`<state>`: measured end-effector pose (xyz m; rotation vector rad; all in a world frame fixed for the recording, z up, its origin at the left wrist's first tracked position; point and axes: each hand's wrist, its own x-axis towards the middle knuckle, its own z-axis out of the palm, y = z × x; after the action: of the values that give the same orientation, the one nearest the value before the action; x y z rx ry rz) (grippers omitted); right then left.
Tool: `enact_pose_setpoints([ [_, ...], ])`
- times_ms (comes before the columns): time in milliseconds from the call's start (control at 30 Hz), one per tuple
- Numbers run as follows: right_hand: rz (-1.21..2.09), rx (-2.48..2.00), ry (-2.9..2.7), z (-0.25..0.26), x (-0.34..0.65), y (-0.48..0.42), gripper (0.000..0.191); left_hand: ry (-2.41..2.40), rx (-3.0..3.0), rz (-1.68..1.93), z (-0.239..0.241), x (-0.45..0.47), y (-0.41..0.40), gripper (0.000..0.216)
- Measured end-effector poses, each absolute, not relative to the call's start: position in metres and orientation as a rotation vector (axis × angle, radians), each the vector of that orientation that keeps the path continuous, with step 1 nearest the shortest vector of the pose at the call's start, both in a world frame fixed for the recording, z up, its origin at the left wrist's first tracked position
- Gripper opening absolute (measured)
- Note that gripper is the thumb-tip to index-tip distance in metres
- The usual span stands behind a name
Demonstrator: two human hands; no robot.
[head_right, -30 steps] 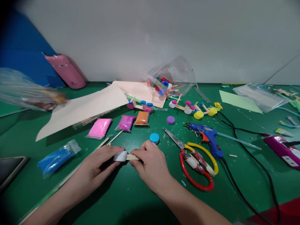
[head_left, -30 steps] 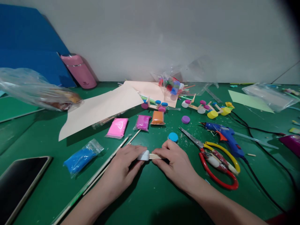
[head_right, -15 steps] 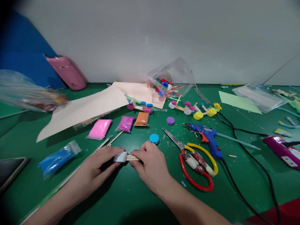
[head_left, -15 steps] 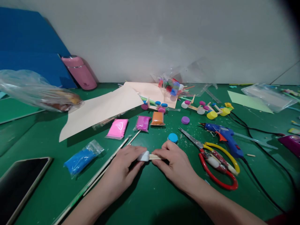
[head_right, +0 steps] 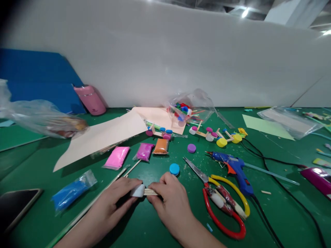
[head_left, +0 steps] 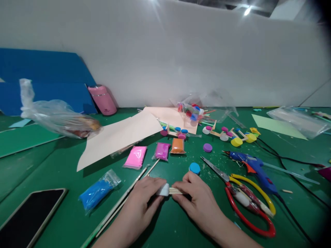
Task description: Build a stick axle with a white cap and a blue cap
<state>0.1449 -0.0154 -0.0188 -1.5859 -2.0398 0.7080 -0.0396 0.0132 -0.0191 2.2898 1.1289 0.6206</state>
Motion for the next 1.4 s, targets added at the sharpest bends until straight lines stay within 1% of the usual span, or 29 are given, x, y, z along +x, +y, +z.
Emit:
enact_pose_setpoints([
  [433, 0.695, -1.582, -2.025, -0.0201, 0.1430, -0.0161, 0.014, 1.128, 2.258, 0.660, -0.0157, -0.0398, 0.0115, 0.024],
  [1400, 0.697, -1.573, -2.049, -0.0234, 0.1453, -0.0139, 0.014, 1.129, 2.270, 0.624, -0.0214, -0.0390, 0.0137, 0.026],
])
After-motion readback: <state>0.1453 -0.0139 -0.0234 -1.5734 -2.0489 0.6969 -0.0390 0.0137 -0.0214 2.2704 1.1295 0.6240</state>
